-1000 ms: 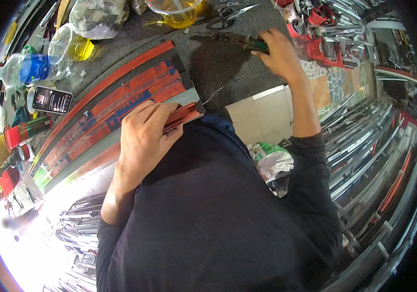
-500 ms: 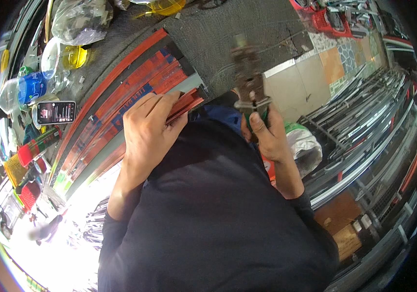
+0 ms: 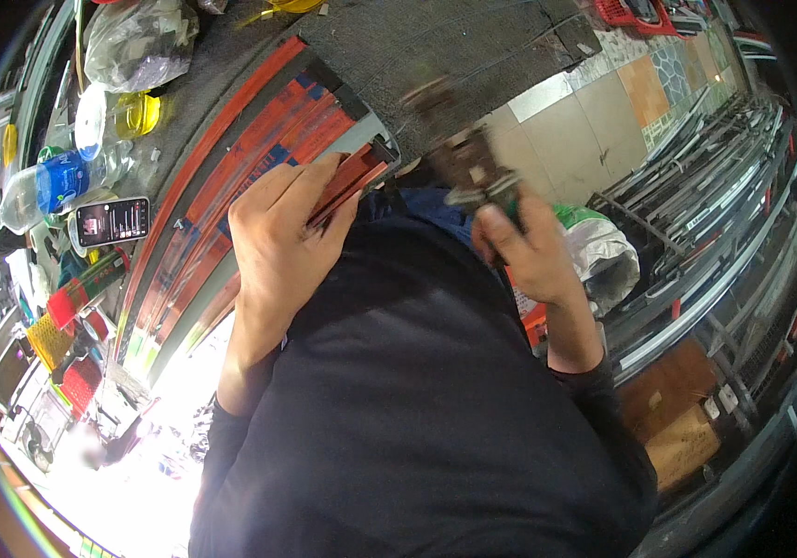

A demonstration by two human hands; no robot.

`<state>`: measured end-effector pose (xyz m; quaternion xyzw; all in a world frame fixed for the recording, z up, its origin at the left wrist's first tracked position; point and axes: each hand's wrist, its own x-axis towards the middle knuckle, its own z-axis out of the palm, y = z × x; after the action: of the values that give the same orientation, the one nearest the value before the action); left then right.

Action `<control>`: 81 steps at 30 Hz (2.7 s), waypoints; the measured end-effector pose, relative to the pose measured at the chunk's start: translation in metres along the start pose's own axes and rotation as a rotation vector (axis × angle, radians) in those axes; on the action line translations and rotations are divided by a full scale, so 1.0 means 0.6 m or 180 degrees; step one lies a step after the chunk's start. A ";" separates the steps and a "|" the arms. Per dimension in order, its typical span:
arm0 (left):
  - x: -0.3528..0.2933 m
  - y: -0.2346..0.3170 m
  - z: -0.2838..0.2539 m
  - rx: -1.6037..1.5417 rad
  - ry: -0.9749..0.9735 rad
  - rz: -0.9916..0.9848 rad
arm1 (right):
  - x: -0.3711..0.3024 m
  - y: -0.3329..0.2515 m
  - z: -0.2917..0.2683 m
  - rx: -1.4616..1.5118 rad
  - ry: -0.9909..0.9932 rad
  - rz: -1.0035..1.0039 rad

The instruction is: The person assembles a long metal frame by hand, attaching small black plastic clips and using a metal fastening tool to secure them. The person repeatedly positions clips along the frame, uses the tool to crimp or fasten them, and adjusts the frame on the workbench.

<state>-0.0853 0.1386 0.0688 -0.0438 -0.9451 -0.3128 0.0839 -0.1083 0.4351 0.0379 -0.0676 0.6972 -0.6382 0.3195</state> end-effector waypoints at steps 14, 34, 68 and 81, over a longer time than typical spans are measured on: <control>0.002 0.003 -0.016 0.0048 -0.0121 -0.0043 | 0.003 -0.005 0.007 -0.0494 -0.0401 -0.0101; -0.020 -0.003 0.051 0.0086 0.0032 -0.0173 | 0.185 -0.053 -0.168 -0.2814 0.0703 -0.1123; -0.063 0.017 0.160 0.0516 0.0624 -0.0888 | 0.285 -0.030 -0.099 -0.1933 -0.2599 -0.0531; -0.082 -0.027 0.200 0.0756 0.1051 -0.0901 | 0.408 -0.167 -0.505 -0.3597 -0.1093 0.0281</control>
<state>-0.0551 0.1960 -0.0447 0.1510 -0.9454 -0.2111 0.1971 -0.4939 0.5511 0.0379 -0.3006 0.8695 -0.1339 0.3684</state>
